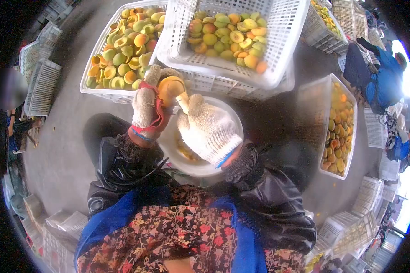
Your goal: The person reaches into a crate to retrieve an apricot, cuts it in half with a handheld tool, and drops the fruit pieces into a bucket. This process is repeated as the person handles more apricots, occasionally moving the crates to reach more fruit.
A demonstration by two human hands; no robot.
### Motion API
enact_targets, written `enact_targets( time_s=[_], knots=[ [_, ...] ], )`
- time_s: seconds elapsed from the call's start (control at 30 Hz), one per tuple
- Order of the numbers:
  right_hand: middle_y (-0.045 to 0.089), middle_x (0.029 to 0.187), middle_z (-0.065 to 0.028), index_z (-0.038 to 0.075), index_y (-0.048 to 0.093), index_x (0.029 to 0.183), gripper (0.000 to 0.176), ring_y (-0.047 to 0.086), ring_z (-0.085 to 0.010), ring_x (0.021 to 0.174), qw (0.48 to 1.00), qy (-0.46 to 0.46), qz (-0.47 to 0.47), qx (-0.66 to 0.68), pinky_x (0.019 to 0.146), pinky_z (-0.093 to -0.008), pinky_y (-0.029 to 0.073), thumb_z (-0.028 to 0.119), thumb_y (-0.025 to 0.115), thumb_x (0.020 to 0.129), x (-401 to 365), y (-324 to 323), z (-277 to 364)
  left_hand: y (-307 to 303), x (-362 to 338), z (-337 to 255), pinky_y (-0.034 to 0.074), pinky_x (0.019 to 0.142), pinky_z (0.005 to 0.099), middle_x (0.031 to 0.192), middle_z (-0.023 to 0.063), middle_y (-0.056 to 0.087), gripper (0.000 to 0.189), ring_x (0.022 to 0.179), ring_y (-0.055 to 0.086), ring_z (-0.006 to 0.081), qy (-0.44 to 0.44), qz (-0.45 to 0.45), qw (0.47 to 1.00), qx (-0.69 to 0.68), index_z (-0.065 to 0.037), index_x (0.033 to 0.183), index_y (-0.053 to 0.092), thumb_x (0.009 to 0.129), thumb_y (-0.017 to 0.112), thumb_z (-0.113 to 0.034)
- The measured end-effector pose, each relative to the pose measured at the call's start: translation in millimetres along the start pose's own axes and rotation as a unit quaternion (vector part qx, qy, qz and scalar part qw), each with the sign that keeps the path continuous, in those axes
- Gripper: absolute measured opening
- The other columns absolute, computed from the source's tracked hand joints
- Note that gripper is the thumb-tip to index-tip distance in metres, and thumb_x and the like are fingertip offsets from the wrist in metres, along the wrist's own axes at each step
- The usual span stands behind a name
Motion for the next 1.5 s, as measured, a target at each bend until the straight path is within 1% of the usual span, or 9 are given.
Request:
enact_targets(
  time_s=[0.2, 0.3, 0.47, 0.8, 0.9, 1.0, 1.07, 1.37, 1.5],
  knots=[
    [0.054, 0.082, -0.0127, 0.005, 0.053, 0.122, 0.040, 0.058, -0.0318, 0.073, 0.999, 0.021, 0.045, -0.008, 0.062, -0.0417, 0.048, 0.013, 0.057, 0.083, 4.4, -2.9, 2.9, 5.9, -2.2, 7.8, 0.045, 0.079, 0.0459, 0.095, 0.0185, 0.056, 0.033, 0.092, 0.055, 0.0396, -0.007, -0.035, 0.999, -0.041, -0.003, 0.102, 0.055, 0.072, 0.064, -0.012],
    [0.054, 0.083, -0.0133, 0.005, 0.051, 0.126, 0.044, 0.058, -0.0324, 0.074, 0.995, 0.051, 0.086, -0.014, 0.064, -0.0421, 0.048, 0.013, 0.057, 0.083, 6.5, -0.7, 5.4, 7.8, 1.8, 16.0, 0.051, 0.078, 0.0344, 0.101, 0.0129, 0.065, 0.033, 0.090, 0.065, 0.0256, -0.010, -0.020, 1.000, 0.004, -0.001, 0.117, 0.053, 0.089, 0.060, -0.016],
    [0.058, 0.093, -0.0163, 0.003, 0.053, 0.124, 0.041, 0.059, -0.0358, 0.084, 0.996, 0.044, 0.068, 0.037, 0.072, -0.0447, 0.048, 0.015, 0.056, 0.084, 0.7, 3.5, 5.8, 11.8, 11.4, 13.5, 0.053, 0.073, 0.0310, 0.096, 0.0111, 0.065, 0.037, 0.084, 0.065, 0.0197, -0.234, -0.056, 0.851, -0.467, 0.001, 0.108, 0.058, 0.096, 0.051, -0.033],
    [0.061, 0.107, -0.0171, 0.005, 0.055, 0.122, 0.039, 0.058, -0.0377, 0.096, 0.990, -0.095, 0.082, 0.061, 0.082, -0.0470, 0.048, 0.017, 0.056, 0.085, -26.5, 19.6, -7.5, 40.1, 15.5, 59.8, 0.056, 0.069, 0.0302, 0.094, 0.0106, 0.065, 0.043, 0.080, 0.065, 0.0179, -0.189, 0.098, 0.935, -0.283, 0.001, 0.119, 0.056, 0.097, 0.049, -0.035],
    [0.061, 0.107, -0.0172, 0.005, 0.055, 0.122, 0.040, 0.059, -0.0366, 0.095, 0.950, 0.078, 0.087, 0.289, 0.081, -0.0463, 0.048, 0.017, 0.058, 0.084, -20.7, 21.5, -9.9, 14.7, 17.6, 15.0, 0.054, 0.074, 0.0304, 0.101, 0.0109, 0.063, 0.037, 0.086, 0.064, 0.0195, -0.192, 0.013, 0.912, -0.362, 0.001, 0.122, 0.053, 0.096, 0.053, -0.025],
    [0.062, 0.105, -0.0168, 0.005, 0.056, 0.121, 0.040, 0.059, -0.0356, 0.094, 0.996, -0.070, -0.051, 0.000, 0.079, -0.0448, 0.049, 0.017, 0.059, 0.083, -16.1, 7.6, 7.4, 1.7, 19.3, -21.6, 0.051, 0.082, 0.0302, 0.108, 0.0117, 0.060, 0.040, 0.095, 0.062, 0.0217, -0.018, 0.083, 0.849, -0.522, 0.001, 0.129, 0.047, 0.092, 0.056, -0.009],
    [0.062, 0.100, -0.0170, 0.006, 0.056, 0.122, 0.042, 0.060, -0.0356, 0.091, 0.997, -0.063, -0.031, -0.021, 0.078, -0.0444, 0.049, 0.017, 0.059, 0.083, -16.0, 9.6, 8.4, -0.1, 15.7, -4.5, 0.048, 0.087, 0.0311, 0.110, 0.0131, 0.059, 0.050, 0.098, 0.060, 0.0233, -0.004, 0.051, 0.994, -0.098, 0.001, 0.133, 0.042, 0.085, 0.054, 0.004],
    [0.062, 0.096, -0.0187, 0.004, 0.055, 0.120, 0.037, 0.060, -0.0377, 0.089, 0.997, -0.047, -0.033, 0.045, 0.078, -0.0468, 0.049, 0.020, 0.055, 0.087, -21.1, 16.0, 3.7, 1.3, -1.2, -13.7, 0.042, 0.088, 0.0470, 0.105, 0.0194, 0.054, 0.041, 0.100, 0.049, 0.0418, 0.037, -0.055, 0.997, 0.049, -0.002, 0.109, 0.053, 0.069, 0.062, -0.008],
    [0.063, 0.093, -0.0172, 0.004, 0.057, 0.112, 0.030, 0.061, -0.0351, 0.085, 0.995, -0.067, -0.009, 0.070, 0.075, -0.0442, 0.050, 0.020, 0.054, 0.088, -22.8, 17.2, 1.5, 18.4, 7.9, 14.1, 0.042, 0.089, 0.0487, 0.106, 0.0205, 0.054, 0.048, 0.101, 0.049, 0.0438, -0.099, 0.003, 0.968, -0.231, 0.001, 0.116, 0.052, 0.069, 0.062, -0.008]
  ],
)
Point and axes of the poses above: each hand's wrist, its own x-axis towards the middle knuckle, its own y-axis out of the palm, z = x × y, the point moved 5 cm from there along x, towards the middle knuckle
